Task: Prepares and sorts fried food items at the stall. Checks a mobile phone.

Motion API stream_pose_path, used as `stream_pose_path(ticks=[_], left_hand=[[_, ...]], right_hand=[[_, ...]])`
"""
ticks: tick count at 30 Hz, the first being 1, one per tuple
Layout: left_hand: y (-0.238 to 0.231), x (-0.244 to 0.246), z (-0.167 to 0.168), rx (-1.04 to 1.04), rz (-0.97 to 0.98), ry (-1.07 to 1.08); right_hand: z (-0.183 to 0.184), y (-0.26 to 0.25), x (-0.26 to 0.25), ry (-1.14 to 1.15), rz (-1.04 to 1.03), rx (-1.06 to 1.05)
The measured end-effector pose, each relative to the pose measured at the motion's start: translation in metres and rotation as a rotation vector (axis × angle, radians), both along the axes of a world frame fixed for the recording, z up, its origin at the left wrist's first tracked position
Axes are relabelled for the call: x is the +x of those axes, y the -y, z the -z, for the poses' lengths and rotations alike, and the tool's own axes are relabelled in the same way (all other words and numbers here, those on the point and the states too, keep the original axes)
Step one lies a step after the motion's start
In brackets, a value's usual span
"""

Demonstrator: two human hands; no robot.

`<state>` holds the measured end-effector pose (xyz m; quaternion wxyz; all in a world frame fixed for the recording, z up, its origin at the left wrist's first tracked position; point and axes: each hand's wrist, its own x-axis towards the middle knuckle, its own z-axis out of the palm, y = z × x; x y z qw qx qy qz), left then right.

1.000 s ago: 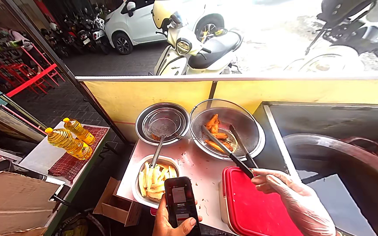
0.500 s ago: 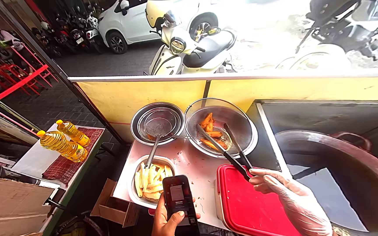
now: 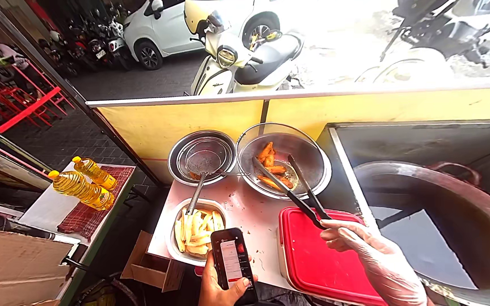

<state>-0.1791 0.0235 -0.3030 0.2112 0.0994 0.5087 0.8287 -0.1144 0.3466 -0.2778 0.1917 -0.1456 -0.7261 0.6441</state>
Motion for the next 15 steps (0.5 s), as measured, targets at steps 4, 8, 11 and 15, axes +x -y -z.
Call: stream_pose_path(ticks=[4, 8, 11, 15], left_hand=[[0.001, 0.001, 0.001, 0.008, 0.012, 0.033], [-0.001, 0.002, 0.002, -0.001, 0.007, 0.055], [-0.004, 0.005, 0.0, -0.025, -0.01, 0.071], [-0.01, 0.007, 0.001, -0.115, -0.061, 0.055]], right_hand=[[0.003, 0.001, 0.006, 0.013, 0.018, -0.002], [0.004, 0.003, 0.012, 0.005, 0.034, -0.025], [0.004, 0.004, 0.018, 0.015, 0.036, -0.039], [0.004, 0.003, 0.024, 0.016, 0.047, -0.046]])
